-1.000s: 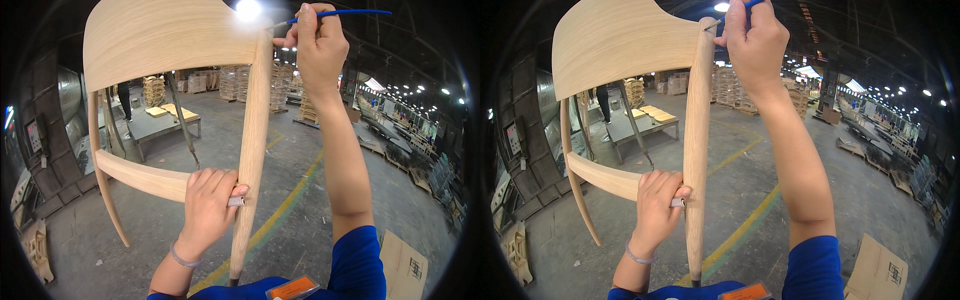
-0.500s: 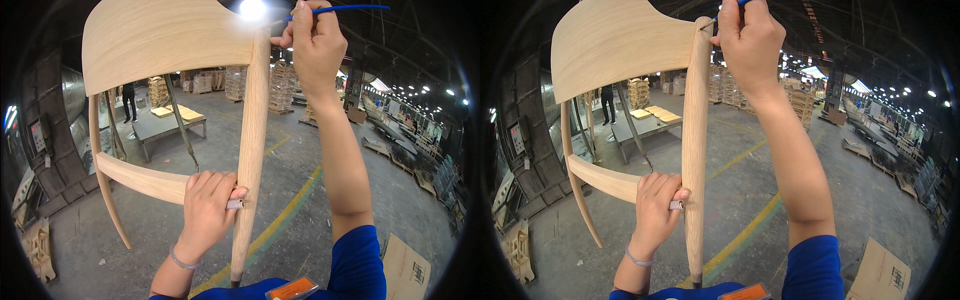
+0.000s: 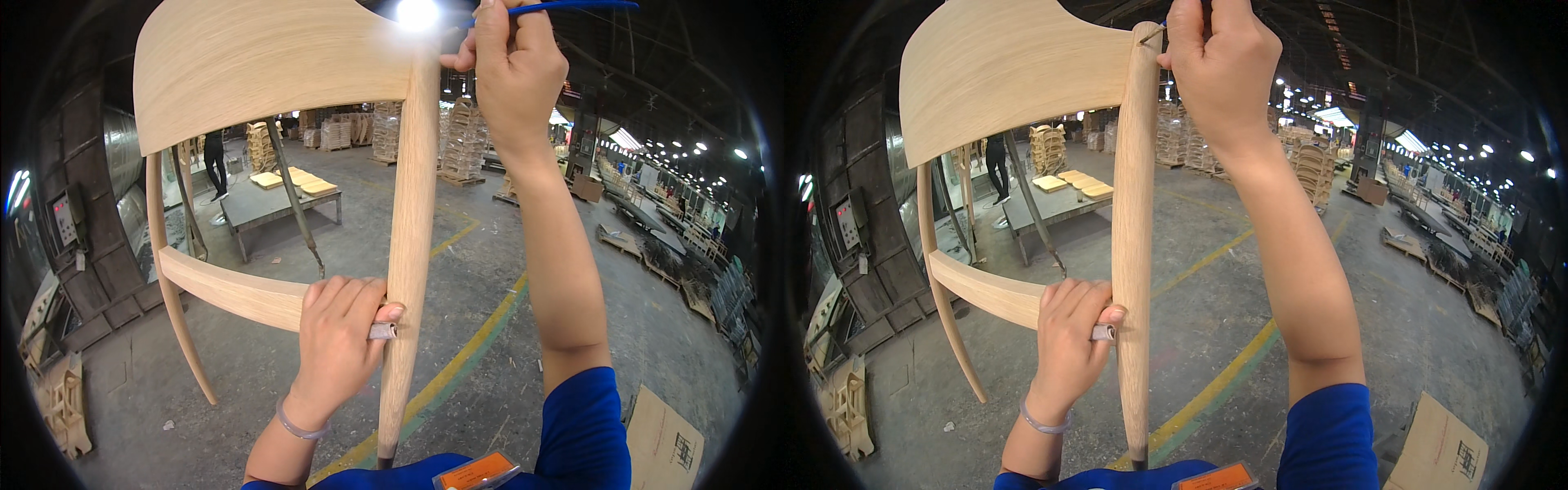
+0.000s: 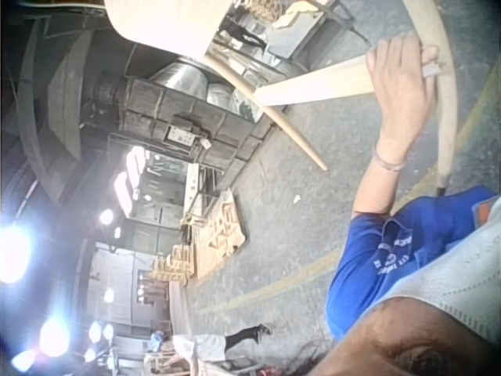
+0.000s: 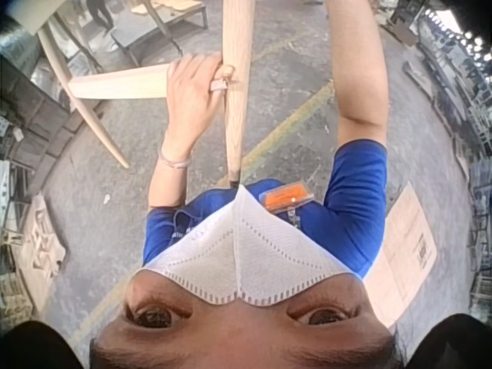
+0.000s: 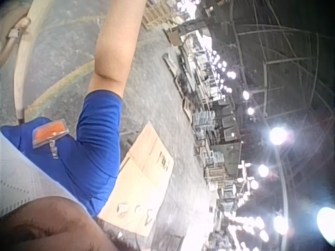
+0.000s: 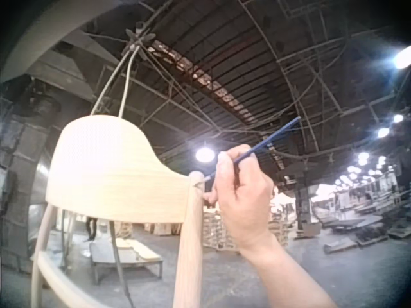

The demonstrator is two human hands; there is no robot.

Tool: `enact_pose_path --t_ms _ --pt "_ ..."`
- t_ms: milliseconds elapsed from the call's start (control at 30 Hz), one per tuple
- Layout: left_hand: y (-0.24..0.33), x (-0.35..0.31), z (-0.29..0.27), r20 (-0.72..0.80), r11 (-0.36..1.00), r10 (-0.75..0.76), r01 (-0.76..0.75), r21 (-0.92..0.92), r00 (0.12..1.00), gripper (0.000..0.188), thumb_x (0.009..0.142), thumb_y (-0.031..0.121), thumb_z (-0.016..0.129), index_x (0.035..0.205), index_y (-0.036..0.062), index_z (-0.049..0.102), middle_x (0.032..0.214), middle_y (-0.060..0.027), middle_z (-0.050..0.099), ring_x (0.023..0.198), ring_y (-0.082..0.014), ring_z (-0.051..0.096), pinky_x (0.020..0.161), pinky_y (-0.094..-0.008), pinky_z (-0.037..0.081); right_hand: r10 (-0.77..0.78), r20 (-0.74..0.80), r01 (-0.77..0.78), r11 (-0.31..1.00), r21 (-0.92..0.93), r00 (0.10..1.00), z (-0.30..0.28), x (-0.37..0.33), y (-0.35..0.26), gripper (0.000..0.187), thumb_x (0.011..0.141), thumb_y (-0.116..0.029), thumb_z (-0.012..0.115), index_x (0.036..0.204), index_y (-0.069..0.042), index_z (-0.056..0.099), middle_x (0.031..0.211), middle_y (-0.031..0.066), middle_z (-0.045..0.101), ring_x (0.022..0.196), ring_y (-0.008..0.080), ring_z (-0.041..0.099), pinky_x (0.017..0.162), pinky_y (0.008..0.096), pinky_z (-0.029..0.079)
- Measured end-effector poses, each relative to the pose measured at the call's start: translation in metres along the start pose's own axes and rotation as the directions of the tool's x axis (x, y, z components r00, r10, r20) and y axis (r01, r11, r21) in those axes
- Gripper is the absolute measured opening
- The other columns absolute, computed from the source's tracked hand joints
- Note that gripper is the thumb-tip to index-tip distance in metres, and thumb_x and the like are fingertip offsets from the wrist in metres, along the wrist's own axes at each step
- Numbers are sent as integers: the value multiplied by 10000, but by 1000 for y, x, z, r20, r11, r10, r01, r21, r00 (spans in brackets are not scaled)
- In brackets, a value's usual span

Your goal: The person applies a light-colored finish to a wooden chair using a small brush. They repeatedly dip the brush into a container and paint the chair's backrest and legs, rotating the chair to reach different areas.

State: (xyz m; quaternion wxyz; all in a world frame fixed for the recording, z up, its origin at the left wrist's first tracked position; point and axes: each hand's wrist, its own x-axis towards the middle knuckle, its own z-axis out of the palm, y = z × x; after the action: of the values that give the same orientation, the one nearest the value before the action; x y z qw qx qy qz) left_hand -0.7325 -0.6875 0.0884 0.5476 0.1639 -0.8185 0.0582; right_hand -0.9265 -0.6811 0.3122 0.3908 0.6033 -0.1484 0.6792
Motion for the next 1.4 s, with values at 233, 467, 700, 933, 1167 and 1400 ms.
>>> enact_pose_path --t_ms 233,467,700,933,1167,1400 --pt "-1 3 2 -3 1000 6 -6 2 1000 206 996 210 653 1037 10 682 910 -110 667 844 -299 584 809 -414 414 13 13 -13 1000 9 1000 1 0 4 128 1079 -49 566 969 8 601 648 25 618 541 71 618 507 252 523" --pt "-3 5 6 -17 1000 -3 3 1 1000 209 1001 208 651 1037 5 686 881 -111 647 832 -298 572 815 -413 416 10 6 -10 1000 25 1000 4 0 9 121 1076 -47 571 972 4 608 650 30 624 545 74 624 508 255 512" --pt "-9 9 11 -28 1000 -2 3 19 1000 212 1006 211 647 1028 3 682 854 -113 628 823 -300 564 817 -414 414 -9 21 7 998 70 1000 12 -2 20 108 1068 -44 582 975 3 613 674 35 635 570 83 635 525 261 515" --pt "-17 11 16 -13 995 -5 6 97 1000 221 962 225 719 1051 24 704 926 -80 699 860 -264 611 828 -398 437 40 -7 -39 993 109 999 13 -10 25 145 1086 -71 545 973 1 599 659 35 621 555 87 633 522 268 524" --pt "-24 10 23 14 992 -24 22 125 1000 201 934 163 727 1068 16 699 936 -92 687 876 -276 608 839 -404 437 24 -33 -20 995 99 999 16 -20 44 147 1106 -92 521 1008 -6 588 647 29 602 555 88 628 536 268 545" --pt "-26 3 24 24 992 -8 5 128 1000 225 927 162 737 1092 12 700 943 -96 691 880 -279 610 848 -409 439 68 -41 -54 961 272 997 10 -38 51 141 1121 -109 501 1051 -10 571 739 31 619 610 81 631 588 268 592"
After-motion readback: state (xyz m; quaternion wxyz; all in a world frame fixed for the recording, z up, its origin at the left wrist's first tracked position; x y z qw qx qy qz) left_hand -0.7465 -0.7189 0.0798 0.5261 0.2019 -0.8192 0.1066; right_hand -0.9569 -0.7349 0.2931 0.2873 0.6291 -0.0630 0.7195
